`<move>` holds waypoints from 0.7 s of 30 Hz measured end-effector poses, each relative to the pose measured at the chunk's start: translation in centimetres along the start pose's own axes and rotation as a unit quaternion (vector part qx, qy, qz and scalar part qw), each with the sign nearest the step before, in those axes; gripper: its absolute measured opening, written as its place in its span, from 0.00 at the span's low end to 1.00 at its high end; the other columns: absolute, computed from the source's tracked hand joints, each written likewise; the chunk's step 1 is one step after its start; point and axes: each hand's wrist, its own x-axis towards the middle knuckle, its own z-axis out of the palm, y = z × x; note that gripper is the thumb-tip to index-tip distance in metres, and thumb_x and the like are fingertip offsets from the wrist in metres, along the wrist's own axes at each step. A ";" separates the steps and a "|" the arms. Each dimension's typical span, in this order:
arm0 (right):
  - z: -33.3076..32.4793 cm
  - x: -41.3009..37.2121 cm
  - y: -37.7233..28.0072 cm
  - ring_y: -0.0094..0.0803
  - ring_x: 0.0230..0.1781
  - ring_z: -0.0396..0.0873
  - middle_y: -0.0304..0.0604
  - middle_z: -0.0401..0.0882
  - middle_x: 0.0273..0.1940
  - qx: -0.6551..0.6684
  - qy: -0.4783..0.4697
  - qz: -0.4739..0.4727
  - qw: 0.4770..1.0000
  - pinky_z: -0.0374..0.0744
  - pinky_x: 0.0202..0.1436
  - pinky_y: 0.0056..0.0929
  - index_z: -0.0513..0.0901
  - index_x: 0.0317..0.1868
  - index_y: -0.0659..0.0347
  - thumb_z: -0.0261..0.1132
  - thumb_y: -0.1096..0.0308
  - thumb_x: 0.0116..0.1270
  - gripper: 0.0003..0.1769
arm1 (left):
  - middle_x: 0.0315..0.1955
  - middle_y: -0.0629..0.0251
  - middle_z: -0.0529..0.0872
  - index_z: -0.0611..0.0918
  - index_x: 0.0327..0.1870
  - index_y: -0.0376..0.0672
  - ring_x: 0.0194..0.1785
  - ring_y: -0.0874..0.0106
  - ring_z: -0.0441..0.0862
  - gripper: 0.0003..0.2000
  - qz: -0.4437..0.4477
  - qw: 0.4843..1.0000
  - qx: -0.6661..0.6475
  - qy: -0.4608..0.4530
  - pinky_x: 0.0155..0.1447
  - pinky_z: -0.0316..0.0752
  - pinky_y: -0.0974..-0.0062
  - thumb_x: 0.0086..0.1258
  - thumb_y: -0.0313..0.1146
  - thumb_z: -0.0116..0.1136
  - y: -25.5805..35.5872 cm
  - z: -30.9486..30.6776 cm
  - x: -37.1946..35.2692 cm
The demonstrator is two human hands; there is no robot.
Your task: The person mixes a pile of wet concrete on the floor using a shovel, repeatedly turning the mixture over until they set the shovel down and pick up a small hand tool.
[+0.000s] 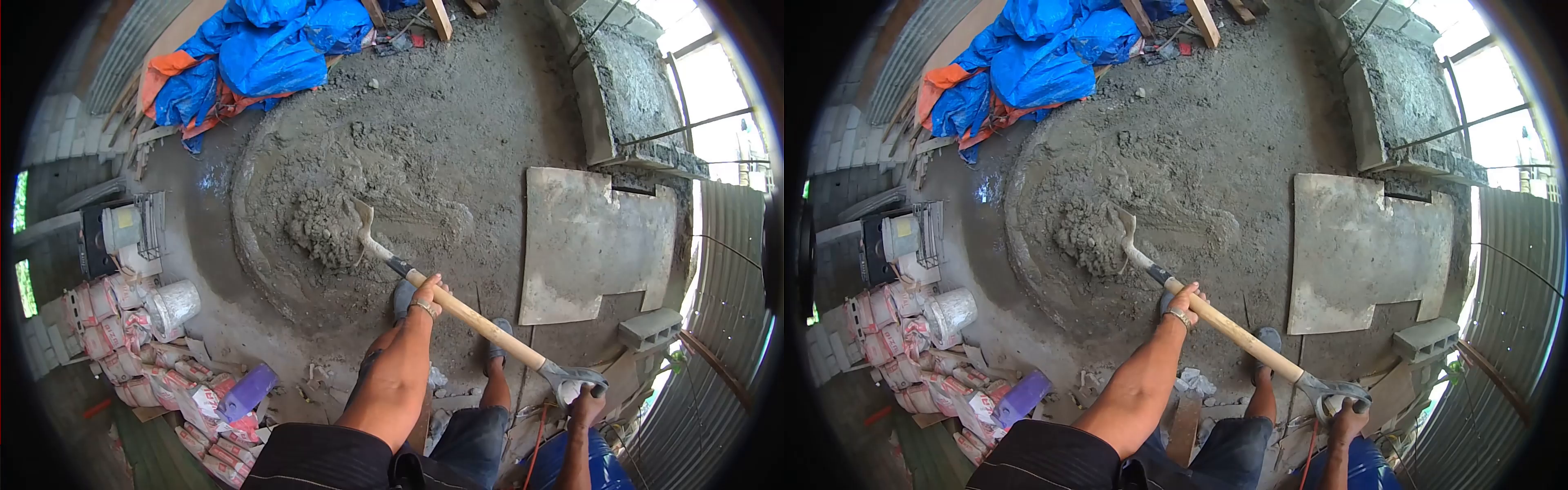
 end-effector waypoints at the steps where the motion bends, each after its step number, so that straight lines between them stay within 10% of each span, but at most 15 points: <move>1: 0.0 -0.2 -1.1 0.27 0.28 0.77 0.42 0.80 0.30 -0.023 -0.038 0.055 0.998 0.74 0.33 0.27 0.79 0.37 0.69 0.63 0.72 0.57 0.09 | 0.28 0.67 0.76 0.74 0.40 0.43 0.31 0.67 0.77 0.14 0.024 0.999 0.020 0.024 0.42 0.76 0.61 0.57 0.31 0.67 0.0 -0.3 -0.5; 5: 0.2 0.1 2.8 0.28 0.15 0.72 0.38 0.73 0.19 -0.032 -0.213 0.162 0.963 0.70 0.18 0.28 0.77 0.32 0.64 0.61 0.70 0.57 0.06 | 0.33 0.62 0.79 0.73 0.46 0.39 0.32 0.63 0.80 0.21 0.087 0.990 0.073 0.089 0.39 0.77 0.62 0.53 0.30 0.69 0.9 -5.1 -2.4; 9: 1.2 -4.2 1.4 0.36 0.28 0.80 0.47 0.80 0.30 0.090 -0.391 0.361 0.841 0.79 0.33 0.31 0.78 0.41 0.69 0.57 0.65 0.63 0.15 | 0.46 0.53 0.77 0.69 0.55 0.35 0.43 0.58 0.80 0.32 0.213 0.930 0.216 0.208 0.37 0.81 0.53 0.48 0.30 0.72 5.4 -8.6 -7.7; 13: 2.7 -11.3 -8.4 0.36 0.39 0.79 0.51 0.79 0.41 0.204 -0.380 0.189 0.882 0.75 0.45 0.34 0.77 0.44 0.72 0.50 0.49 0.70 0.29 | 0.39 0.56 0.77 0.62 0.61 0.36 0.37 0.62 0.78 0.39 0.343 0.898 0.200 0.187 0.37 0.77 0.59 0.48 0.32 0.71 10.1 -7.9 -6.9; 17: 6.5 -18.5 -20.0 0.40 0.57 0.68 0.55 0.72 0.54 0.119 -0.356 -0.311 0.873 0.63 0.62 0.38 0.77 0.42 0.71 0.51 0.41 0.66 0.34 | 0.39 0.53 0.77 0.58 0.62 0.33 0.34 0.61 0.79 0.39 0.302 0.926 0.138 0.177 0.38 0.77 0.62 0.52 0.32 0.68 14.9 -2.7 -5.5; 18: 7.0 -19.6 -22.8 0.35 0.49 0.73 0.50 0.77 0.47 0.057 -0.275 -0.431 0.858 0.68 0.56 0.34 0.77 0.42 0.70 0.62 0.43 0.59 0.31 | 0.39 0.53 0.77 0.58 0.62 0.33 0.34 0.61 0.79 0.39 0.305 0.927 0.133 0.174 0.38 0.77 0.62 0.52 0.32 0.68 16.7 -1.1 -5.1; 21: 5.0 -18.8 -25.6 0.29 0.39 0.74 0.43 0.79 0.37 0.039 -0.436 -0.200 0.876 0.73 0.46 0.29 0.77 0.42 0.69 0.69 0.53 0.53 0.27 | 0.42 0.48 0.78 0.54 0.63 0.28 0.37 0.58 0.81 0.40 0.246 0.896 0.310 0.202 0.40 0.77 0.63 0.53 0.32 0.66 19.0 0.3 -8.1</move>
